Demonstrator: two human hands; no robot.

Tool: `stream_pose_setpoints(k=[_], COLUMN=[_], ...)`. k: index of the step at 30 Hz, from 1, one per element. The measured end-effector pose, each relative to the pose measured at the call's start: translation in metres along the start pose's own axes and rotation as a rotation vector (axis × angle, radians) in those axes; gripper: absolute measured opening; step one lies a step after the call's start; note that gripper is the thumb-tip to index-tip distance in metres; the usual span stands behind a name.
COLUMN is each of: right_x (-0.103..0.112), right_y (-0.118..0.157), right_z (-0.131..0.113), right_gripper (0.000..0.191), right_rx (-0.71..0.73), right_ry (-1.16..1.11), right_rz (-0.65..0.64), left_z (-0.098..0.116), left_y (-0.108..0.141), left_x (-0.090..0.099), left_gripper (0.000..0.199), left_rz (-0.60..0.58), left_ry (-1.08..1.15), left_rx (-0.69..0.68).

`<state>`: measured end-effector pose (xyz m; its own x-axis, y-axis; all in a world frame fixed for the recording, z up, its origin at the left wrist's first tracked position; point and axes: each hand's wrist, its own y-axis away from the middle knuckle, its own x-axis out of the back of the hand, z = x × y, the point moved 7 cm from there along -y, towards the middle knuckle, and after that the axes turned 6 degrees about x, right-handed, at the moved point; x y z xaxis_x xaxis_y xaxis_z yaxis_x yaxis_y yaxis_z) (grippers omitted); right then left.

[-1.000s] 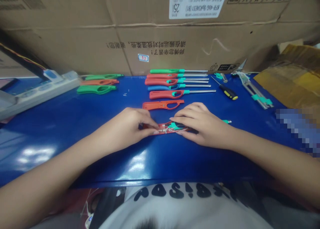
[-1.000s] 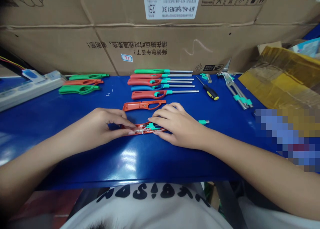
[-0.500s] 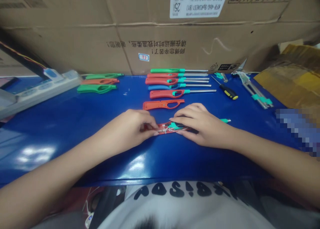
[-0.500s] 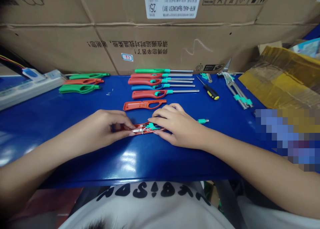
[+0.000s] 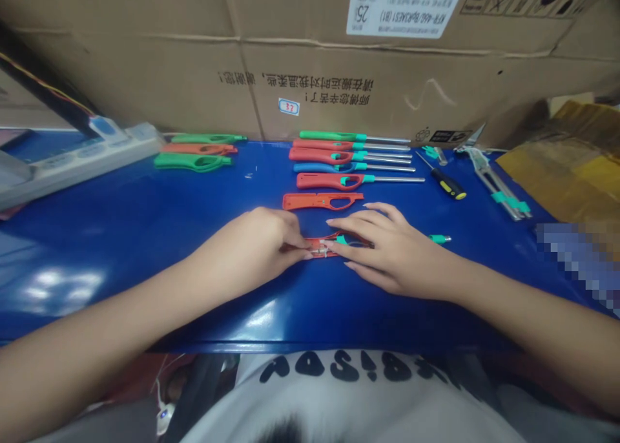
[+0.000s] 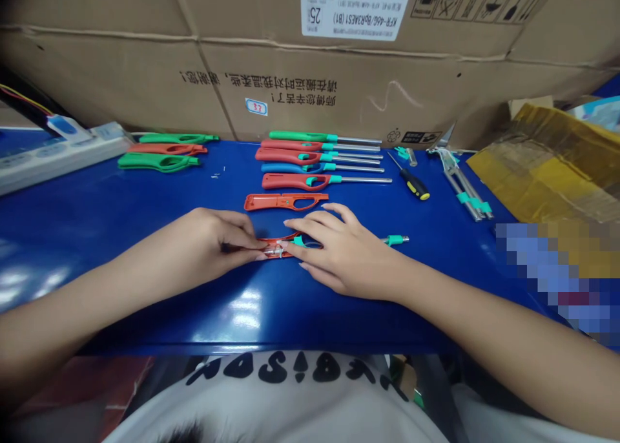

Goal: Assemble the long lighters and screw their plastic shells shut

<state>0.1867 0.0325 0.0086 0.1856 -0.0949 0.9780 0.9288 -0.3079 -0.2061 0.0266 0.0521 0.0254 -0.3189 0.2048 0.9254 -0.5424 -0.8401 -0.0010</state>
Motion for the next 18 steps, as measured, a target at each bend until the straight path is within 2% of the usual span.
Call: stream_pose_setpoints(k=[3,9,18], right_x=[0.001,-0.002,0.000], right_y=[-0.001,-0.004,-0.011], right_z=[-0.006,-0.011,-0.023], right_gripper=[0.036,0.041,0.036], right_rx=[0.023,-0.001,0.037], right_ry=[0.057,-0.008,0.007], right_rz=[-0.002,-0.017,0.003], left_z=[-0.001,-0.003,0.004], left_y=[0.000,0.002,0.003], left_x=[-0.002,-0.004,-0.006], left_gripper=[0.015,0.016,0.022], left_rz=[-0.004,0.013,0.020], left_ry=[-0.009,-0.034,-0.085], left_rx=[0.008,0.020,0.012])
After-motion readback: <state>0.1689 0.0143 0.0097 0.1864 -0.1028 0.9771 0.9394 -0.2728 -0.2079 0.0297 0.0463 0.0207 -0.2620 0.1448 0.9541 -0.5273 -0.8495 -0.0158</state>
